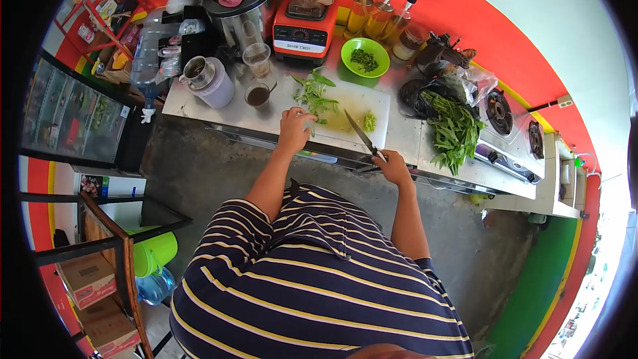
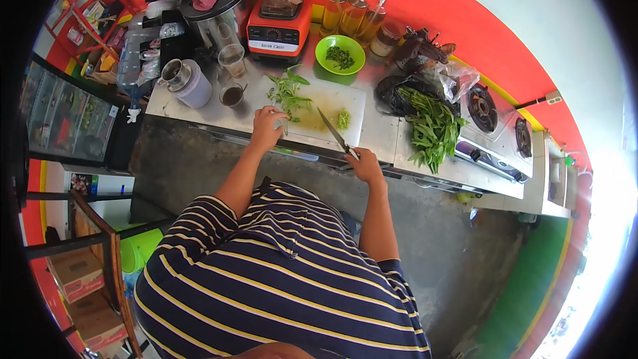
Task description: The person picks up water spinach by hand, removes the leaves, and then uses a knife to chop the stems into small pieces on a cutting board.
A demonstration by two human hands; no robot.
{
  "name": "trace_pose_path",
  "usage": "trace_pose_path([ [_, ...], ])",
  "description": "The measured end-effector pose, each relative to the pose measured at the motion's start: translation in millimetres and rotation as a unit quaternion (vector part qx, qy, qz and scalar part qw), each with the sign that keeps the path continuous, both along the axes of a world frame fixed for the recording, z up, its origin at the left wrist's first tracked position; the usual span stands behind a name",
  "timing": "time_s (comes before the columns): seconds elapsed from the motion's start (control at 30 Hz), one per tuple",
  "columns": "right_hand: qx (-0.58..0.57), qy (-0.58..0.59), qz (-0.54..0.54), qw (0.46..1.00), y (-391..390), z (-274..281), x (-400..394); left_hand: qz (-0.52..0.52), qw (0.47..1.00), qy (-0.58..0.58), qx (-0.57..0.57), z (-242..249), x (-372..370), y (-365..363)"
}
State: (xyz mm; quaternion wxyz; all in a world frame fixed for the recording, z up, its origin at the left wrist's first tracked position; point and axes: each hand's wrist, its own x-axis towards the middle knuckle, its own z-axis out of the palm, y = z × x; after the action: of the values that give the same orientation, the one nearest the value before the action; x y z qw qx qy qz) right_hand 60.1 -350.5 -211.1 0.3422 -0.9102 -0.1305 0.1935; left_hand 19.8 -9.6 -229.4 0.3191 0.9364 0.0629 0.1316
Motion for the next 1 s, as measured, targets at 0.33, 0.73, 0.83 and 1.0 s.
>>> trace_pose_path([
  [0.33,0.023,-0.013,0.021,0.999,7,10,-9,-0.018,0.998,0.06,0.007,0,1,-3],
  [0.73,0.009,-0.045,-0.119,0.992,5,-10,-1,-0.024,0.997,-0.056,-0.048,4,20,-15],
  [0.83,0.08,-0.031,-0.094,0.992,3,-7,1,-0.047,0.985,-0.131,-0.101,10,36,-23],
  [1.0,0.063,0.042,-0.032,0.997,-4,-3,3,-0.075,0.96,-0.1,-0.249,19,56,-37],
])
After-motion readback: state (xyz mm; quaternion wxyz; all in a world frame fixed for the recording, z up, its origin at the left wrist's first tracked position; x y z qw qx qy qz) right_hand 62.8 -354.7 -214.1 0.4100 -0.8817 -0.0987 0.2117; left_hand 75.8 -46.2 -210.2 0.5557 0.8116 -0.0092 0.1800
